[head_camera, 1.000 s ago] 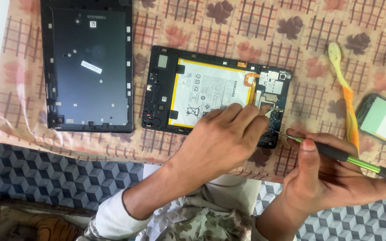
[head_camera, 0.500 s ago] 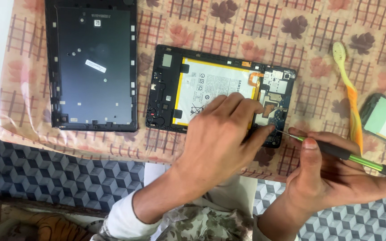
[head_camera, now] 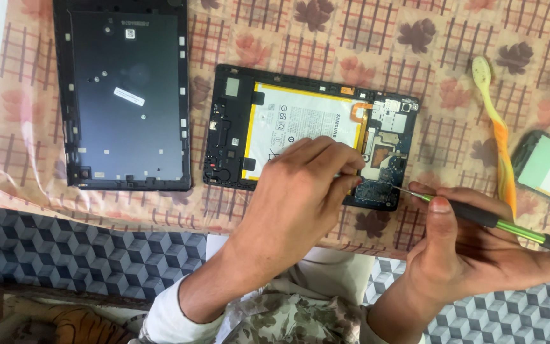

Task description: The person uses a screwdriver to remove screws from the back of a disassembled tablet. They carefully unscrew multiple fasteners around the battery and internal components, placing the screws aside.

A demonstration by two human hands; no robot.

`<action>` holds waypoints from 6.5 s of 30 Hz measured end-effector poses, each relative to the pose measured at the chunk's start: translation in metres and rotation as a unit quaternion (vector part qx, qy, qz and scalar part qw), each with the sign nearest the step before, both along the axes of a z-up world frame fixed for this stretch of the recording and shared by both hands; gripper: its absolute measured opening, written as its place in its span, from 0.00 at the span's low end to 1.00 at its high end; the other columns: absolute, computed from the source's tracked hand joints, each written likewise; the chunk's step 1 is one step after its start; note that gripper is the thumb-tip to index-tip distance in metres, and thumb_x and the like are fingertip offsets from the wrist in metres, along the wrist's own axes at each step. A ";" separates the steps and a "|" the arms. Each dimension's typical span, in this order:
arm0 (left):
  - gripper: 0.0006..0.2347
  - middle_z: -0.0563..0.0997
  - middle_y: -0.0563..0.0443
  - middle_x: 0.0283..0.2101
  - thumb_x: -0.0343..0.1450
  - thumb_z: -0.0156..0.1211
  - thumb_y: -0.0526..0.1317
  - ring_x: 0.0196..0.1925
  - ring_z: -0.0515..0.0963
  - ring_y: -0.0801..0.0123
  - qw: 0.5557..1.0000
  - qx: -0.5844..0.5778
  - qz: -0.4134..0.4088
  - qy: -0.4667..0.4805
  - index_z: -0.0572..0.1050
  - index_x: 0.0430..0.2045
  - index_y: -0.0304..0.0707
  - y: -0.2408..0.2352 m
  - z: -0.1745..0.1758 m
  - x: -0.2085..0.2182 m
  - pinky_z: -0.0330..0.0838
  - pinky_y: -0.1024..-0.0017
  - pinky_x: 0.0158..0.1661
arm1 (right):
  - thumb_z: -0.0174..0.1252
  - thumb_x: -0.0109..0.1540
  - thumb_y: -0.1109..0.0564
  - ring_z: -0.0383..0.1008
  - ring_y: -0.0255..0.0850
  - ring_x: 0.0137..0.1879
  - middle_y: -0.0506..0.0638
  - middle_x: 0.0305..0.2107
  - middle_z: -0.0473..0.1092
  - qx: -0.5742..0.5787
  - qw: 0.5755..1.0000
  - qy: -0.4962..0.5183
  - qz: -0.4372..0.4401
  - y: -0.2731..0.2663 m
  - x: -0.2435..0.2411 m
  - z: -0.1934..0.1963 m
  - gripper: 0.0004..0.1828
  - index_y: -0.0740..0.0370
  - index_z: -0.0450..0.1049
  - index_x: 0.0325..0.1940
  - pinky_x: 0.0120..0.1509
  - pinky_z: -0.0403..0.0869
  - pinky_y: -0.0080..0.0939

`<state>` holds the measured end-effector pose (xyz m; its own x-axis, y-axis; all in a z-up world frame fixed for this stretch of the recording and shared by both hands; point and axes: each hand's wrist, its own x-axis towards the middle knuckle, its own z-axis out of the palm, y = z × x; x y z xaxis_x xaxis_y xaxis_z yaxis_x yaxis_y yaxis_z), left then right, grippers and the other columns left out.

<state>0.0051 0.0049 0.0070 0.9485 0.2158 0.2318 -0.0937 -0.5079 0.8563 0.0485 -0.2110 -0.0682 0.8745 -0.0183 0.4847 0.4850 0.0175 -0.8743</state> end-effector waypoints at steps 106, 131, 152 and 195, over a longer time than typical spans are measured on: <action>0.19 0.68 0.47 0.64 0.76 0.45 0.45 0.64 0.68 0.58 0.920 0.321 -0.061 0.214 0.61 0.62 0.40 -0.080 -0.368 -0.086 0.63 0.60 0.64 | 0.48 0.77 0.67 0.76 0.53 0.43 0.67 0.44 0.71 -0.046 0.997 0.027 0.048 -0.026 -0.008 -0.038 0.11 0.82 0.70 0.55 0.47 0.84 0.43; 0.17 0.75 0.36 0.59 0.72 0.50 0.37 0.60 0.75 0.47 0.863 0.380 -0.204 0.263 0.74 0.55 0.35 -0.100 -0.380 -0.125 0.71 0.50 0.57 | 0.63 0.75 0.65 0.75 0.48 0.31 0.64 0.38 0.71 0.001 0.996 -0.079 0.049 0.003 0.000 0.003 0.15 0.73 0.61 0.53 0.41 0.85 0.49; 0.12 0.82 0.48 0.33 0.69 0.63 0.26 0.34 0.82 0.66 0.987 0.037 -0.148 -0.041 0.77 0.45 0.34 -0.011 -0.003 -0.026 0.77 0.69 0.31 | 0.62 0.70 0.70 0.75 0.50 0.31 0.61 0.33 0.73 0.113 0.993 -0.011 -0.026 -0.011 -0.008 -0.025 0.59 0.43 0.21 0.81 0.47 0.83 0.52; 0.20 0.83 0.46 0.43 0.65 0.59 0.22 0.53 0.82 0.60 0.992 0.044 -0.077 -0.089 0.74 0.52 0.28 0.015 -0.022 -0.013 0.81 0.65 0.50 | 0.60 0.78 0.68 0.86 0.55 0.44 0.69 0.38 0.77 -0.252 0.964 -0.073 0.034 0.022 -0.013 0.020 0.41 0.41 0.36 0.76 0.47 0.84 0.39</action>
